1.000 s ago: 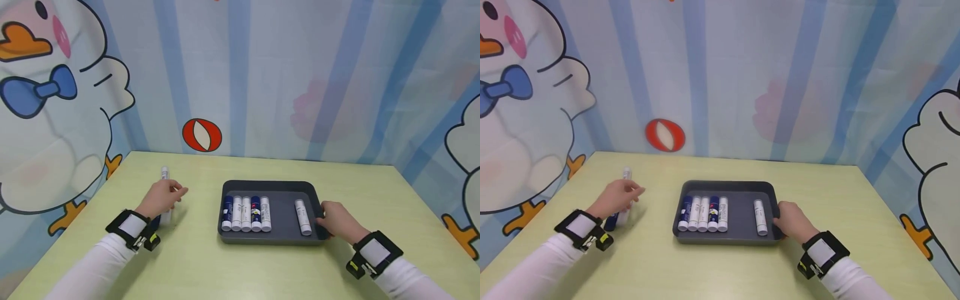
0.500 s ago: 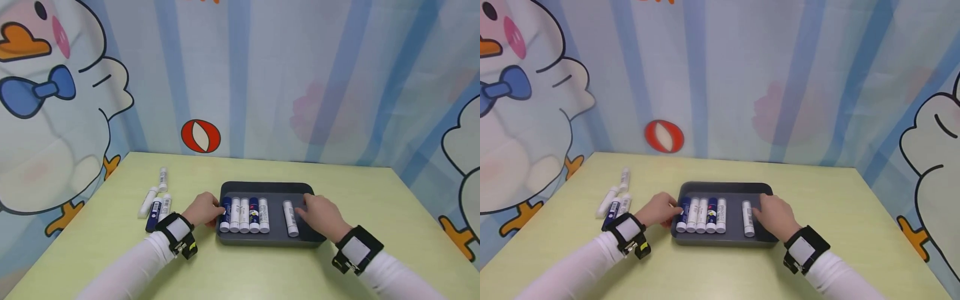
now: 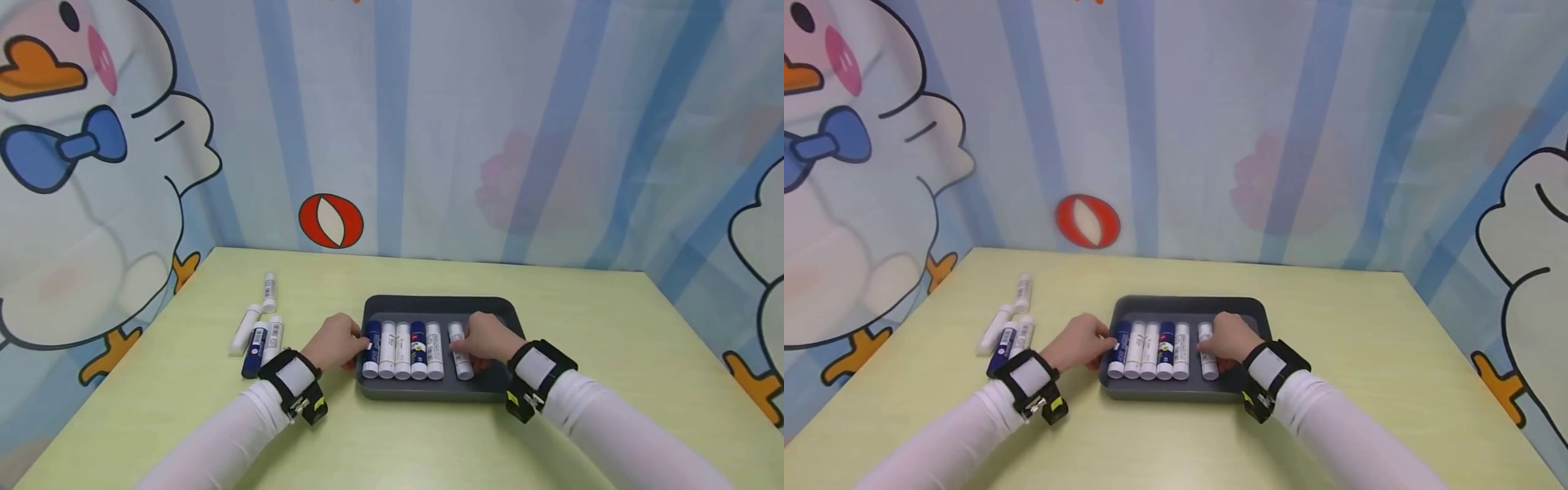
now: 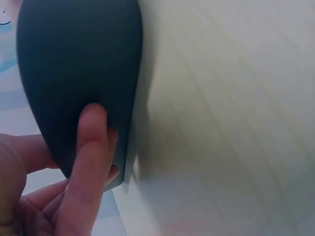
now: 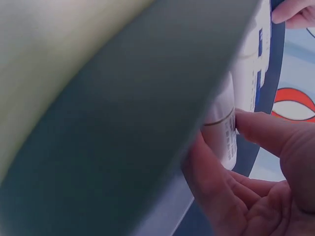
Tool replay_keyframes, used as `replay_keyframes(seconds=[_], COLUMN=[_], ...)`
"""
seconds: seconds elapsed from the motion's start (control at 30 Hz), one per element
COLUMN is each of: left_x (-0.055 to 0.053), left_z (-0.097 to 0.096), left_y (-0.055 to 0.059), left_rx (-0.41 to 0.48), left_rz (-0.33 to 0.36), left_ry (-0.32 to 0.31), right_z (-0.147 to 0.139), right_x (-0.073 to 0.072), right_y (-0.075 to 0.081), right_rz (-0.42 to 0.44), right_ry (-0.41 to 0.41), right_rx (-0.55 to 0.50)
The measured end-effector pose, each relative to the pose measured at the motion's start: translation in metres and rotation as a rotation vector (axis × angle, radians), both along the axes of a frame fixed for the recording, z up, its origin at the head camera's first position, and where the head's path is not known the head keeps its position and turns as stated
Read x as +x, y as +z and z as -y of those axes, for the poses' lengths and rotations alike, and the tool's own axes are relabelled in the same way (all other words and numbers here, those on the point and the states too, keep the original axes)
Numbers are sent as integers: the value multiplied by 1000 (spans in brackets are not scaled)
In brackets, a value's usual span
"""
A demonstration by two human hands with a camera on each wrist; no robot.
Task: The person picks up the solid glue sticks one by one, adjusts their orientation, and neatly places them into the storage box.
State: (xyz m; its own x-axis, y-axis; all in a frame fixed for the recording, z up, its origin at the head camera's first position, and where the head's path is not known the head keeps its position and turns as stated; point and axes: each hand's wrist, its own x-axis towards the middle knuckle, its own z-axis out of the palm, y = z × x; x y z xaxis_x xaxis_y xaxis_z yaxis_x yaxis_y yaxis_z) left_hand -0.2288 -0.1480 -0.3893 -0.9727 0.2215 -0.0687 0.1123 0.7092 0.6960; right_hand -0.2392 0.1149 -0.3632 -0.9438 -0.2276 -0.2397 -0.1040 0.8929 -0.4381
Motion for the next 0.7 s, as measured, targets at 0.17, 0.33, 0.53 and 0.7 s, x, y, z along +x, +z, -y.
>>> replay_keyframes(seconds=[0.17, 0.33, 0.53, 0.7], left_x=[0, 1, 1, 1], left_z=[0, 3, 5, 4], left_y=[1, 0, 1, 4], left_rx=[-6, -11, 2, 14], left_rz=[25, 40, 62, 65], left_ry=[0, -2, 10, 23], right_z=[9, 13, 12, 12], right_x=[1, -1, -3, -4], right_y=[-1, -4, -3, -1], right_rz=[14, 26, 52, 38], right_ry=[8, -1, -22, -29], right_rx=[-16, -35, -64, -52])
